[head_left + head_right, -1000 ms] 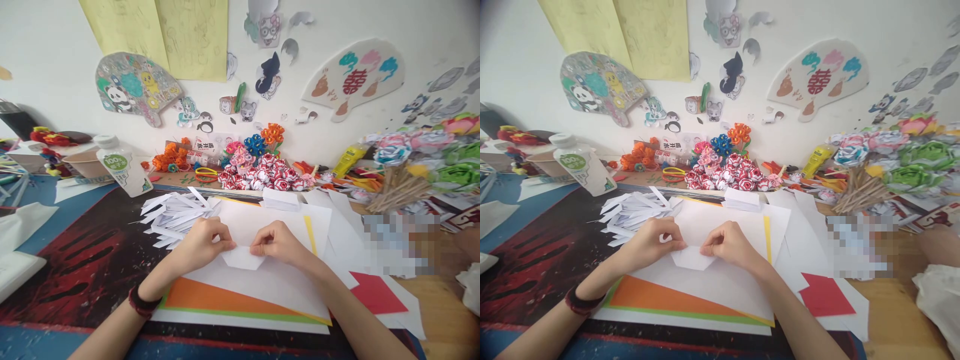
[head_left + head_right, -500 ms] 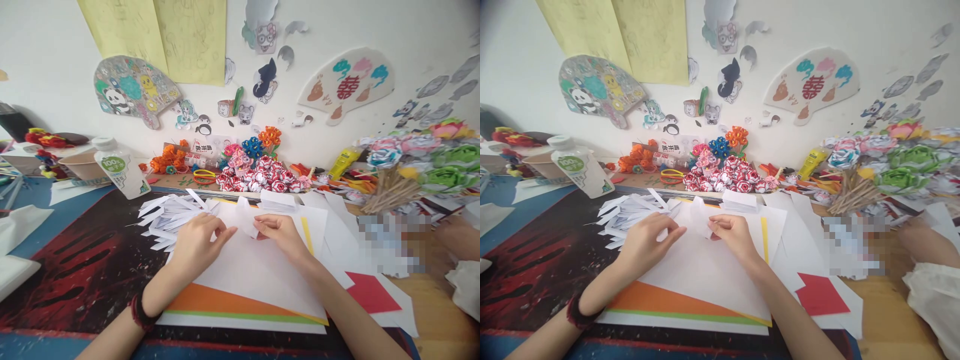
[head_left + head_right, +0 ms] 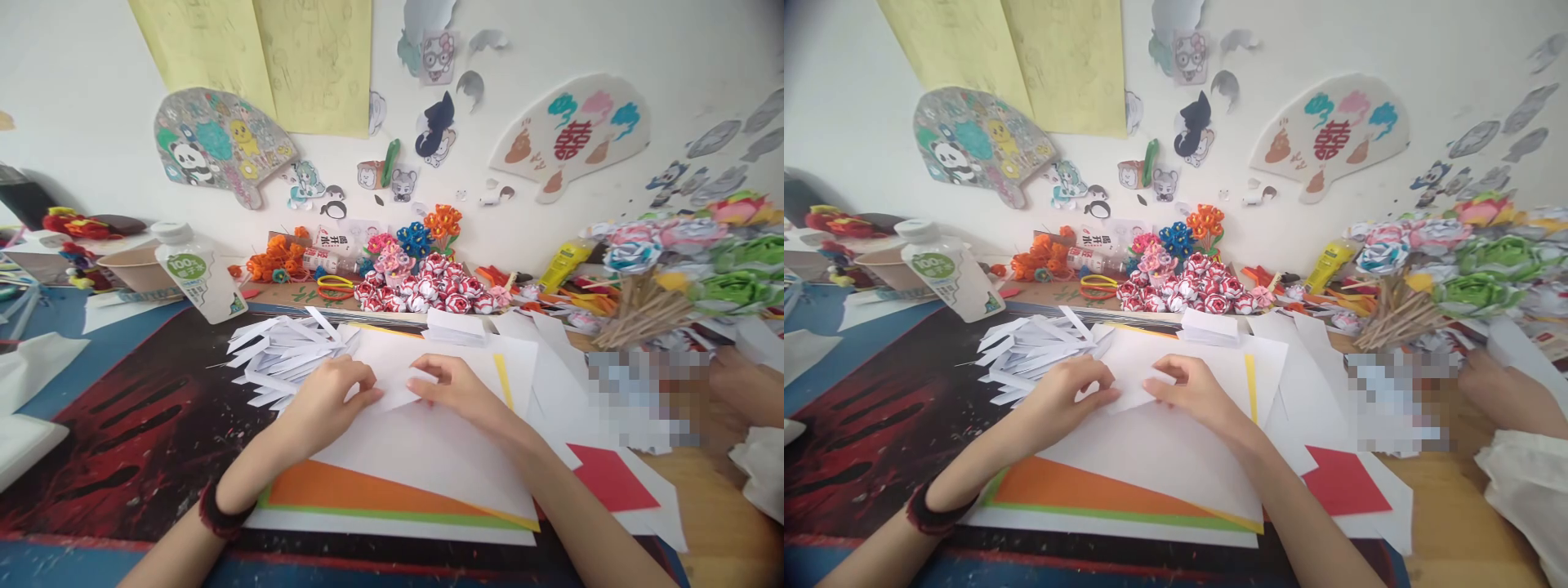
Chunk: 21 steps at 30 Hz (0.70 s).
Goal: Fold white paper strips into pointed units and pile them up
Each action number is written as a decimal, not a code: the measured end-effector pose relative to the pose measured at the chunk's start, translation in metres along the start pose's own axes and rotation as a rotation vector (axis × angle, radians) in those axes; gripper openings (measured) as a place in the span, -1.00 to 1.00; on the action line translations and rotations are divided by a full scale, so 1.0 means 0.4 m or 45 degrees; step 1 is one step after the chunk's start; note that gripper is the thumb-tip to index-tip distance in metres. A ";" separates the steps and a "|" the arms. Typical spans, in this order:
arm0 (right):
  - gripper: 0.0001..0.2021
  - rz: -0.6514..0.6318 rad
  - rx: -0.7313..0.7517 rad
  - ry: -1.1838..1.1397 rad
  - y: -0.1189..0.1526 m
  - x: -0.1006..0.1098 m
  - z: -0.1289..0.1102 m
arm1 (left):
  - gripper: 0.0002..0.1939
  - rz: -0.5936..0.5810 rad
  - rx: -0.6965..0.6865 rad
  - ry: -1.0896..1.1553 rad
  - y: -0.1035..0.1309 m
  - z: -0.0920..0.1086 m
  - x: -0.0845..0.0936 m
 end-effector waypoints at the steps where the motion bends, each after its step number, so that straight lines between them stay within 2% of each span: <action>1: -0.72 0.041 0.006 0.071 0.001 0.013 -0.002 | -0.83 -0.038 -0.008 -0.031 0.000 -0.003 -0.002; 5: -0.85 0.076 -0.058 0.417 -0.001 0.024 0.001 | -0.82 -0.116 -0.024 -0.184 -0.002 -0.010 -0.020; 9: -0.95 0.099 -0.064 0.612 -0.003 0.016 -0.003 | -0.94 -0.088 -0.031 -0.222 -0.009 -0.012 -0.033; 21: -0.75 0.104 0.113 0.764 0.003 0.002 -0.023 | -0.90 0.059 -0.082 -0.143 -0.013 -0.008 -0.035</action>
Point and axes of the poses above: each hand's wrist, its own y-axis away from the middle knuckle, its own x-axis out of the back of the hand, z = x × y, the point moved 9 cm from there along -y, towards the middle knuckle, and after that the axes turned 13 degrees about -z, right-handed, at the moved point
